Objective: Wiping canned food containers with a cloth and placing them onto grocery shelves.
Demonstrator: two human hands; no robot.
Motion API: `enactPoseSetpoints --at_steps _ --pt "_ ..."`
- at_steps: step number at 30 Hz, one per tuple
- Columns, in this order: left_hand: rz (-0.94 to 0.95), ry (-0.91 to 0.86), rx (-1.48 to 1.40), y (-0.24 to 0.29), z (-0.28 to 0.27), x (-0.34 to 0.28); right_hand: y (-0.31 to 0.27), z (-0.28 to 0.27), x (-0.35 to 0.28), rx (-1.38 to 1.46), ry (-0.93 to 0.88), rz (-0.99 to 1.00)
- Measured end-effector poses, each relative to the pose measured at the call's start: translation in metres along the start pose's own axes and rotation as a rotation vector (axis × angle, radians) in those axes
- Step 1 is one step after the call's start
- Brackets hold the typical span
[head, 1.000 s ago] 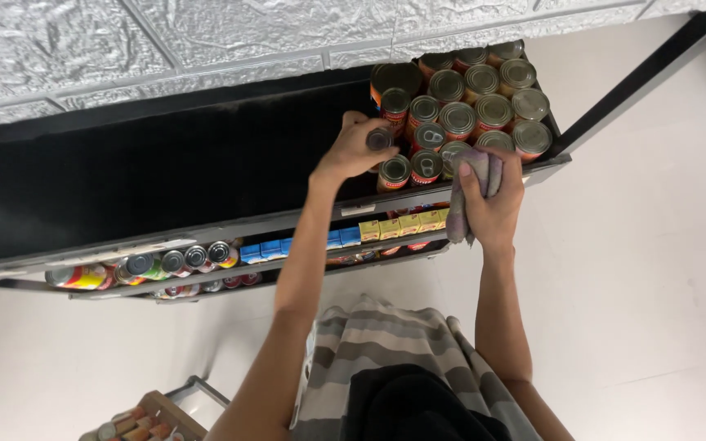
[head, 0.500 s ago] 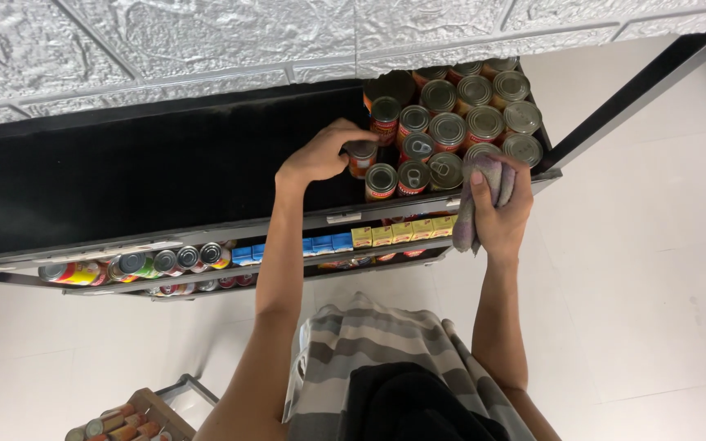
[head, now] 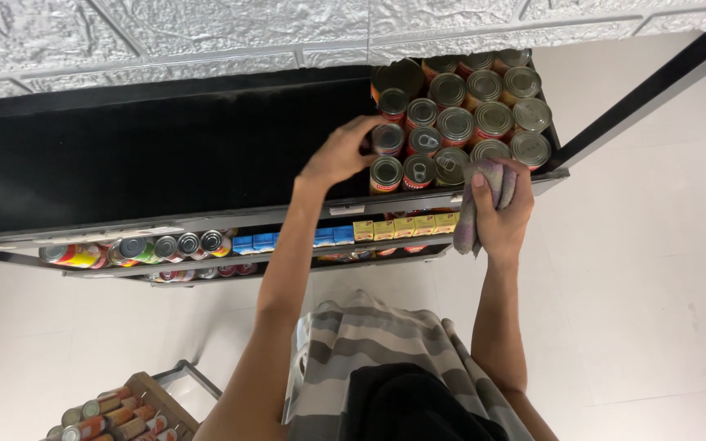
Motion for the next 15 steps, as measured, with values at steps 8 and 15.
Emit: enactPoseSetpoints --at_steps 8,15 --pt "-0.014 0.261 0.115 0.003 -0.003 0.005 0.000 0.018 -0.002 0.043 -0.028 0.039" --pt "0.028 0.314 0.132 -0.009 -0.004 -0.008 -0.003 0.041 -0.007 0.101 -0.073 0.060"
Point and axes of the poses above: each hand's wrist, its own x-axis towards the middle knuckle, its own z-axis out of the palm, y = z × x, the point moved 10 cm from there along x, towards the middle knuckle, and after that the axes turned 15 degrees about -z, right-handed, at the moved point
